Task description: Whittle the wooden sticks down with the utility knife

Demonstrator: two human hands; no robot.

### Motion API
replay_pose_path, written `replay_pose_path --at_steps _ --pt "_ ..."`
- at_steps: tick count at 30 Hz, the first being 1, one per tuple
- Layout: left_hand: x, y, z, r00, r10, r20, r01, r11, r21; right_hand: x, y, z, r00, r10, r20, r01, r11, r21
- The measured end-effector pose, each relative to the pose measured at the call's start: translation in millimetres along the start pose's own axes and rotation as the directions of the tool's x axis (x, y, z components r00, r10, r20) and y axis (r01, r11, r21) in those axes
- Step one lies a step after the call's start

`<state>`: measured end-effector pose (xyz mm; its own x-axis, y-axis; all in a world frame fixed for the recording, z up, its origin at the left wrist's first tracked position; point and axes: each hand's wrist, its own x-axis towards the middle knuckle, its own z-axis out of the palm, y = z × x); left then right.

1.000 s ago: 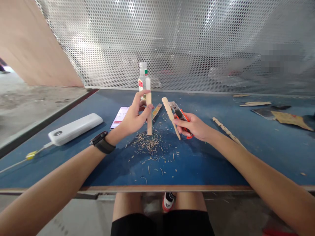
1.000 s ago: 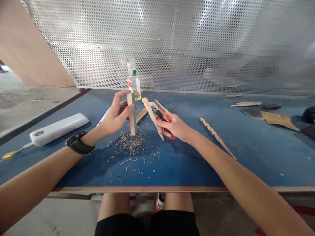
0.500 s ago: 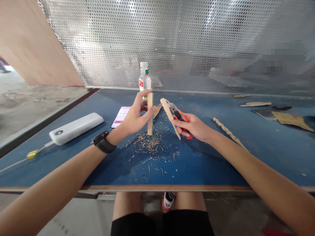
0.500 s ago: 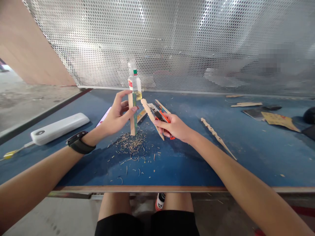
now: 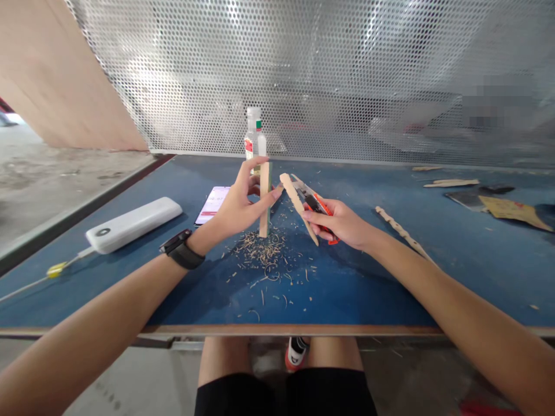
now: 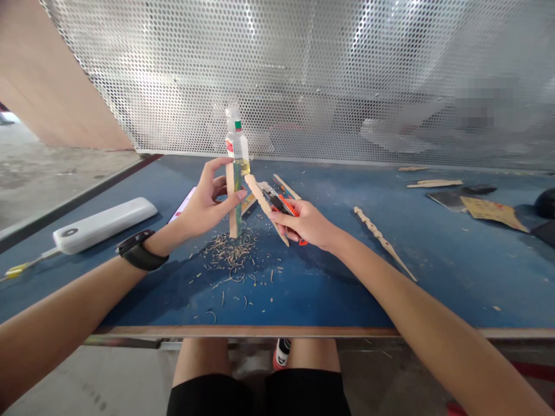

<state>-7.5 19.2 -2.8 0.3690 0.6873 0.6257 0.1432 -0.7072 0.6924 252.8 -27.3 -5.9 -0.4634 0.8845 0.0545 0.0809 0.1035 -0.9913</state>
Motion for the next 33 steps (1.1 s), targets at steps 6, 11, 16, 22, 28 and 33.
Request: replay_pose_path --at_steps 6,11,16,22,28,33 --pt "-0.5 -3.1 0.2 1.000 0.006 -0.006 -0.006 1.000 -0.013 0.4 2.5 0.8 1.000 -0.010 0.016 0.011 1.000 -0.005" --pt "-0.5 -2.0 0.3 1.000 -0.019 -0.004 0.019 1.000 0.001 0.1 1.3 2.5 0.999 -0.008 0.031 0.009 1.000 -0.009" --pt "0.0 -6.2 1.0 1.000 0.026 -0.004 -0.026 0.999 -0.034 0.0 1.9 2.3 1.000 -0.001 0.020 0.001 1.000 -0.009" --pt "-0.3 -6.6 1.2 1.000 0.025 -0.007 -0.025 0.999 -0.031 -0.3 2.2 1.8 1.000 0.001 0.027 -0.001 1.000 -0.011" --pt "-0.6 -5.0 0.5 1.000 0.009 0.000 -0.009 1.000 -0.030 -0.5 2.2 2.2 1.000 0.006 0.022 -0.006 1.000 -0.008" --pt "-0.8 -5.1 0.4 1.000 0.011 0.003 -0.011 1.000 -0.019 -0.9 1.0 2.8 1.000 0.003 0.016 -0.003 1.000 -0.023"
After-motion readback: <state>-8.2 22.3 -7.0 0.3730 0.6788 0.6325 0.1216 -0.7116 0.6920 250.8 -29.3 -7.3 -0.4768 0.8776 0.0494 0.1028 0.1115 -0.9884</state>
